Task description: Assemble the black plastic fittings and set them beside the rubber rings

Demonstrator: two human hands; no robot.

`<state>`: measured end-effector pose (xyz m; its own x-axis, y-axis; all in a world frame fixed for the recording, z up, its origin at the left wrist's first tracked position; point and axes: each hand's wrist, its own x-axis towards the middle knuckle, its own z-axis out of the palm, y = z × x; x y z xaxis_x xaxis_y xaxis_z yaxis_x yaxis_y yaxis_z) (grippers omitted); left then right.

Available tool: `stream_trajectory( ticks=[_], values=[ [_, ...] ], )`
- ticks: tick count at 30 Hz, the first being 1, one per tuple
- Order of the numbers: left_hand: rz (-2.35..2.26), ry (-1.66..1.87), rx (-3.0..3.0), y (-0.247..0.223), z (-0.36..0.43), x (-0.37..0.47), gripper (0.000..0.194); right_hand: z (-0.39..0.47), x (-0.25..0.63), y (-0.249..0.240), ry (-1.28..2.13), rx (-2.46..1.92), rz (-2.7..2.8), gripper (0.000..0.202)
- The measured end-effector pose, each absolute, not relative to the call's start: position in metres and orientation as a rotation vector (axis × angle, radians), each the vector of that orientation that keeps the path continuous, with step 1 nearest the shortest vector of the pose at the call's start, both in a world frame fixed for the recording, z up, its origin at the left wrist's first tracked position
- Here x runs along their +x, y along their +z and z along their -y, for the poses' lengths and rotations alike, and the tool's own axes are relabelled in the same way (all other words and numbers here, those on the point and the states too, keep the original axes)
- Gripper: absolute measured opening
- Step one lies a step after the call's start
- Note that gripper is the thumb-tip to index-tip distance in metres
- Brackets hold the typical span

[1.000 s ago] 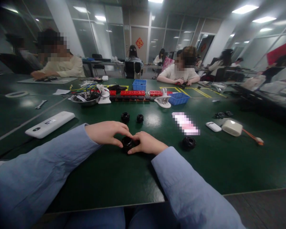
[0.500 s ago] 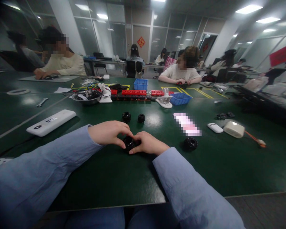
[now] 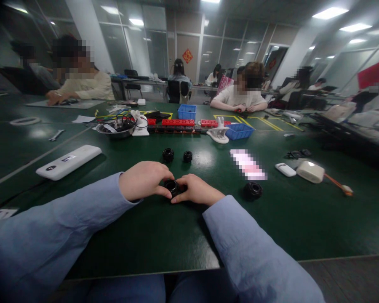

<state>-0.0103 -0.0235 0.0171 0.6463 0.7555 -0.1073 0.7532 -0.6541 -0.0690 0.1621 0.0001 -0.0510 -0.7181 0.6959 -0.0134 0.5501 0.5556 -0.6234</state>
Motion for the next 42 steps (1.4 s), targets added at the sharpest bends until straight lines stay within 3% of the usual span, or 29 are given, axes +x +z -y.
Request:
stream_trajectory(
  ticks=[11, 19, 31, 42],
  values=[
    [1.396, 0.162, -2.673, 0.016, 0.029, -0.005, 0.052, -0.001, 0.162, -0.054, 0.991, -1.057, 2.471, 0.026],
    [1.488, 0.053, -2.567, 0.009, 0.026, -0.002, 0.055, 0.004, 0.155, -0.052, 0.825, -1.28, 2.4, 0.032],
    [1.605, 0.001, -2.465, 0.0, 0.025, 0.002, 0.076, 0.01, 0.146, -0.053, 0.719, -1.451, 2.282, 0.04],
    [1.63, -0.023, -2.426, 0.011, 0.019, -0.01, 0.074, 0.009, 0.149, -0.055, 0.713, -1.372, 2.339, 0.04]
  ],
)
